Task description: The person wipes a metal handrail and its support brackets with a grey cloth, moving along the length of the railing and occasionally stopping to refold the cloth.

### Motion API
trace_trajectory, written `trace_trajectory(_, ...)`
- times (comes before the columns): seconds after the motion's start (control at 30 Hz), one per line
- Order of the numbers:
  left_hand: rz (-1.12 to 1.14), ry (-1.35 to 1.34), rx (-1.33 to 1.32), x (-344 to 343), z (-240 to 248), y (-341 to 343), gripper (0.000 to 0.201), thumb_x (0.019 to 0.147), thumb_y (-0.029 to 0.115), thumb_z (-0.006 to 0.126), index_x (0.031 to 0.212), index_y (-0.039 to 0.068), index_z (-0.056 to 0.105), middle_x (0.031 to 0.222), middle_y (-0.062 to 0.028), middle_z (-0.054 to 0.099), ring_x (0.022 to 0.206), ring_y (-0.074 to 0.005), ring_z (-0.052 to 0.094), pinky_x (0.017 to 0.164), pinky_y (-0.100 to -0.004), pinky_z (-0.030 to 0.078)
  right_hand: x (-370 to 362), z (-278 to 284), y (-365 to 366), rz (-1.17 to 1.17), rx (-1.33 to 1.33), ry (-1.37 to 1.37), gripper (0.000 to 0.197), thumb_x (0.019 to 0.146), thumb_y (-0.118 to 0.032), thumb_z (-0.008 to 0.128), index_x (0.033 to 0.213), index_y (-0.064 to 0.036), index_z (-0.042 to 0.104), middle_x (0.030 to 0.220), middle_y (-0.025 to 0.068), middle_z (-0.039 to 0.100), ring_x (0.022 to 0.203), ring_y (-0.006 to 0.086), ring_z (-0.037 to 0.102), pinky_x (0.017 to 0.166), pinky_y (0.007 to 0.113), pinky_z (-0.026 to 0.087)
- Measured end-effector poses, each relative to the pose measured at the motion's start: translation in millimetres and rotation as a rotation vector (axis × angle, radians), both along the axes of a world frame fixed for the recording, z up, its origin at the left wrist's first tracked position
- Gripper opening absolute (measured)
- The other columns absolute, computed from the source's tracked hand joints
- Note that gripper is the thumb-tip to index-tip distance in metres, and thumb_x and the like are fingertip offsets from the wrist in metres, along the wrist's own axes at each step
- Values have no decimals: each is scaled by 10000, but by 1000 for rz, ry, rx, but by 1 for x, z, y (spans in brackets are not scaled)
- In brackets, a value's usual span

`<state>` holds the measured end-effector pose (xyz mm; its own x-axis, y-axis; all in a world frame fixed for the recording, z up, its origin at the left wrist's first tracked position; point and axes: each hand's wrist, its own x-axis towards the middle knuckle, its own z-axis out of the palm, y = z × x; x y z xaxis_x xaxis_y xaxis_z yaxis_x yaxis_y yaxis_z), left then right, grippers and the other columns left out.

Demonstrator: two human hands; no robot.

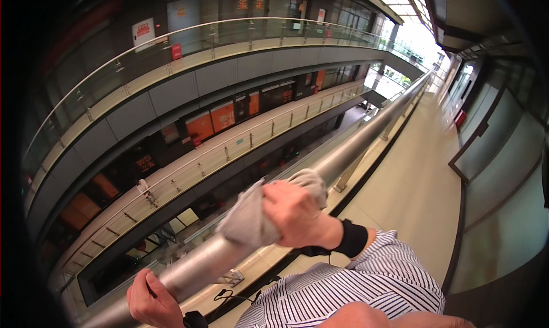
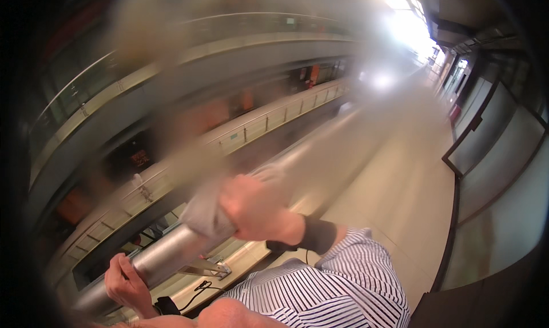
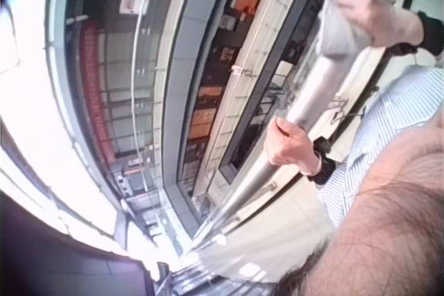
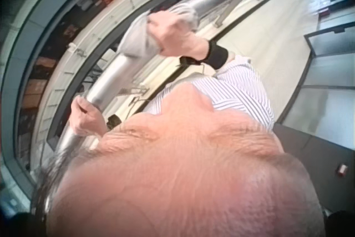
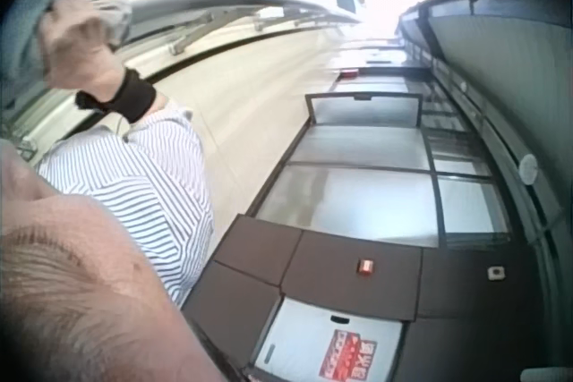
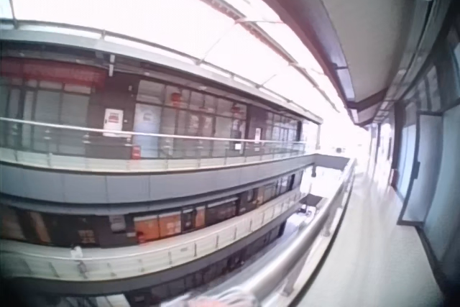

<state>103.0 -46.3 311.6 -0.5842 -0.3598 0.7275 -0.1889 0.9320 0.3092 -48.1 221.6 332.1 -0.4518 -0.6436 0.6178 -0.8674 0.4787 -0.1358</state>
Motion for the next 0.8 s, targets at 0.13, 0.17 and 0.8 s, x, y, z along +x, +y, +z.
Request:
trace_trajectory(0.13,-43,164,45,-6,-3,3,126,831,59,538,781,7,642,695,-147,615,624,-322,576,673,-389,481,19,-6,-33,90,27,11,382,513,-134,714,828,38,581,892,196,566,792,348,585,698,398,484)
trace_trajectory(0.17,-124,165,43,-9,-5,6,134,841,78,534,779,13,632,702,-135,612,641,-316,583,749,-413,488,15,-7,-24,71,58,46,385,516,-126,716,840,34,584,895,197,566,796,349,585,696,403,481)
trace_trajectory(0.8,-304,267,142,47,-58,34,242,805,230,677,850,-2,625,866,-130,649,805,-286,631,690,-347,501,25,-5,-53,534,-95,-43,449,632,-105,713,1027,71,594,1039,226,604,883,371,623,754,379,502)
